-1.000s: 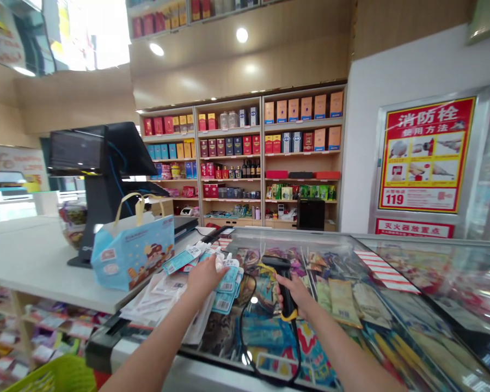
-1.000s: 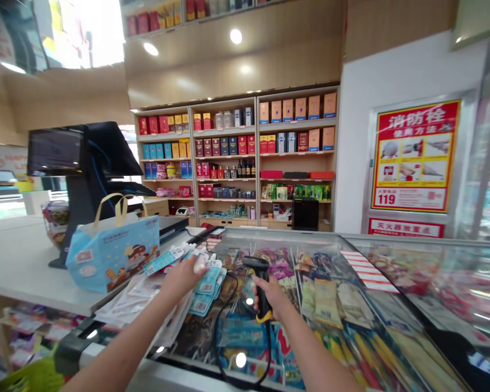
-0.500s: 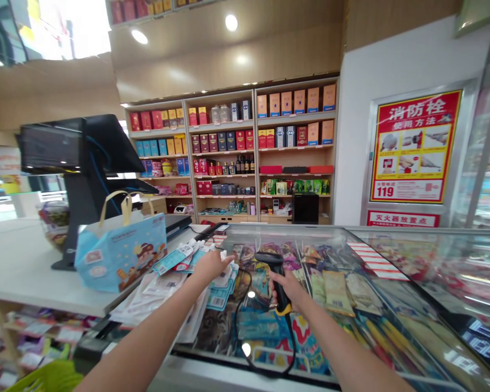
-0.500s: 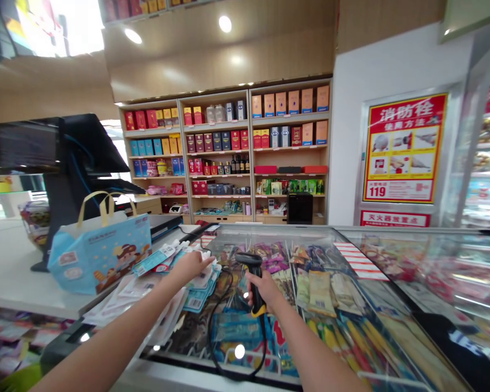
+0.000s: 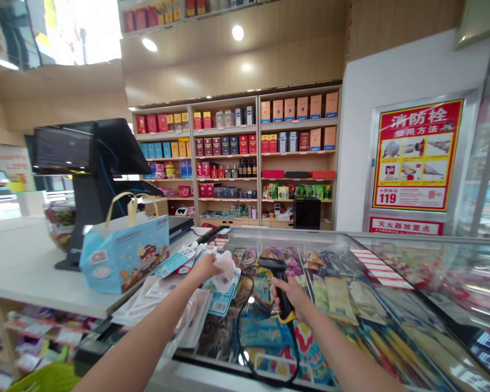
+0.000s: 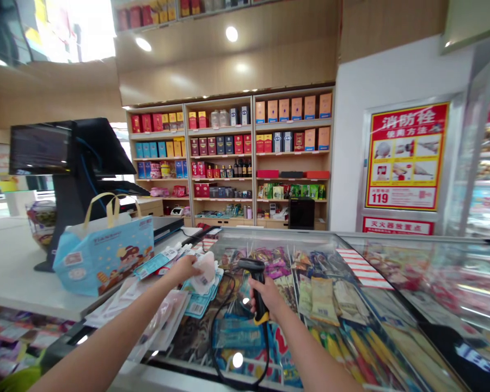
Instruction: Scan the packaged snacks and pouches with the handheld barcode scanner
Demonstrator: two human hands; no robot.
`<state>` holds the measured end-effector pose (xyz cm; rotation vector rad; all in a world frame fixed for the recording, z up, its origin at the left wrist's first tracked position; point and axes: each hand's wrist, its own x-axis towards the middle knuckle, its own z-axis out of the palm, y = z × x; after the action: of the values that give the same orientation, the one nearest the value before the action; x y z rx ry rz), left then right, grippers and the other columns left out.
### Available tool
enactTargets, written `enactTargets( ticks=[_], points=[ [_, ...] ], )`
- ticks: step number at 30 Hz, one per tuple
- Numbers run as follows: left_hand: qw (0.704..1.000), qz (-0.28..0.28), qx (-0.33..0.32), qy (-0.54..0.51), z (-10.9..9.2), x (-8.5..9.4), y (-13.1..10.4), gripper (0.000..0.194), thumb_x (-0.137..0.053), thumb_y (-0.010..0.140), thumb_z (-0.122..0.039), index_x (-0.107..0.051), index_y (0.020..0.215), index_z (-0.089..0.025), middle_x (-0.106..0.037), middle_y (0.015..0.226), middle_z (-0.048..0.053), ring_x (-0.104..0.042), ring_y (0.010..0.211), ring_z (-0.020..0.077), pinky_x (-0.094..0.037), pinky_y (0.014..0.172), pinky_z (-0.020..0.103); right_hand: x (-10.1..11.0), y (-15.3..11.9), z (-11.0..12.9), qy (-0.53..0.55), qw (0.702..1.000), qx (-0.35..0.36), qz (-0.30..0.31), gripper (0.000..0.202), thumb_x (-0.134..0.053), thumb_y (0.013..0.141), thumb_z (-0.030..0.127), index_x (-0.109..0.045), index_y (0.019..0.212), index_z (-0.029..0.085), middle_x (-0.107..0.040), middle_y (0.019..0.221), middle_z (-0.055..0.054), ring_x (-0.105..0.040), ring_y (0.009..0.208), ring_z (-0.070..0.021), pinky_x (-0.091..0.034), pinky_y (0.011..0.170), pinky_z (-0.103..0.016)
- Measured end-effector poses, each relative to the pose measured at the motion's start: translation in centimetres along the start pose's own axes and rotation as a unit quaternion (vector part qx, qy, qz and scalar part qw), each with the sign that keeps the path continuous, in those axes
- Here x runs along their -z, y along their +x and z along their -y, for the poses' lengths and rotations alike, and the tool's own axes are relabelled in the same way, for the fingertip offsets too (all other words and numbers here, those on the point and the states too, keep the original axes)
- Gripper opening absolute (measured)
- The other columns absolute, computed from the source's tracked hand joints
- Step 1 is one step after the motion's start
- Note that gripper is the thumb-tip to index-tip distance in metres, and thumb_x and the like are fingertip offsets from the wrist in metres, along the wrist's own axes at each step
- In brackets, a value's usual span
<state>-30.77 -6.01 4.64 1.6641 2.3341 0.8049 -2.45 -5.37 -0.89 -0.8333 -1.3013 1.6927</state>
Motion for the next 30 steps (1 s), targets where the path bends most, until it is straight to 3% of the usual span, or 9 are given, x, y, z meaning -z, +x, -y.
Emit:
enactTargets(
  ticks=[2,5,10,13,18,22,30],
  points=[
    [0.988,0.014,0.043,-0.145,-0.3,0.0,-0.1,0.016,-0.067,0.069,-0.023,-0.053,0.068,-0.019,-0.057,0.06,-0.001,-0.065,0.07,0.0203,-0.053,0.061,0.029,-0.1,-0.1,0.1,-0.002,1.0,-0.006,-0.003,0.043,-0.074,0.061,0.053,-0.049,0.071,0.019,-0.051,0.047,0.007,-0.046,0.035,-0.0082,-0.04,0.035,-0.022],
    [0.933,0.003,0.093,-0.348,-1.7,-0.9,-0.2,0.007,-0.057,0.081,-0.022,-0.053,0.078,-0.018,-0.057,0.063,-0.002,-0.062,0.062,0.016,-0.055,0.056,0.028,-0.3,-0.2,0.1,-0.004,1.0,-0.006,0.006,0.045,-0.074,0.06,0.053,-0.049,0.076,0.019,-0.052,0.049,0.007,-0.046,0.036,-0.0082,-0.041,0.035,-0.023],
    [0.858,-0.053,0.084,-0.504,-5.8,-5.0,0.5,0.004,-0.054,0.085,-0.015,-0.054,0.089,-0.016,-0.064,0.082,0.003,-0.063,0.065,0.0124,-0.057,0.06,0.028,-0.5,-0.7,0.4,-0.028,0.999,0.01,0.042,0.05,-0.075,0.058,0.057,-0.049,0.079,0.019,-0.053,0.05,0.007,-0.046,0.037,-0.0081,-0.042,0.036,-0.023],
    [0.853,-0.075,0.04,-0.515,-6.8,-8.0,0.7,0.009,-0.052,0.086,-0.015,-0.055,0.095,-0.016,-0.065,0.088,0.005,-0.064,0.067,0.0124,-0.057,0.059,0.028,-0.2,-0.9,0.8,-0.05,0.998,0.018,0.032,0.05,-0.072,0.06,0.059,-0.048,0.079,0.02,-0.054,0.05,0.007,-0.046,0.037,-0.0082,-0.043,0.037,-0.023],
    [0.898,-0.132,-0.01,-0.42,-5.6,-11.0,0.5,0.012,-0.056,0.084,-0.022,-0.059,0.094,-0.017,-0.065,0.083,0.004,-0.065,0.072,0.0153,-0.056,0.061,0.027,0.3,-1.0,1.3,-0.067,0.997,0.03,-0.023,0.05,-0.073,0.059,0.058,-0.046,0.079,0.021,-0.053,0.052,0.008,-0.047,0.037,-0.0084,-0.044,0.036,-0.024],
    [0.891,-0.15,-0.016,-0.428,-5.3,-11.3,0.4,0.011,-0.056,0.083,-0.021,-0.06,0.091,-0.016,-0.064,0.081,0.004,-0.064,0.068,0.0158,-0.057,0.059,0.029,0.3,-1.2,1.5,-0.067,0.997,0.009,-0.027,0.047,-0.072,0.061,0.056,-0.045,0.077,0.021,-0.053,0.052,0.008,-0.048,0.036,-0.0087,-0.044,0.037,-0.024],
    [0.856,-0.111,0.024,-0.504,-6.4,-10.0,-0.3,0.01,-0.052,0.083,-0.014,-0.057,0.091,-0.016,-0.063,0.086,0.005,-0.063,0.066,0.014,-0.056,0.05,0.026,0.2,-1.4,1.2,-0.078,0.997,0.008,-0.028,0.048,-0.073,0.06,0.057,-0.051,0.08,0.019,-0.054,0.051,0.007,-0.048,0.036,-0.0093,-0.045,0.035,-0.024]
  ],
)
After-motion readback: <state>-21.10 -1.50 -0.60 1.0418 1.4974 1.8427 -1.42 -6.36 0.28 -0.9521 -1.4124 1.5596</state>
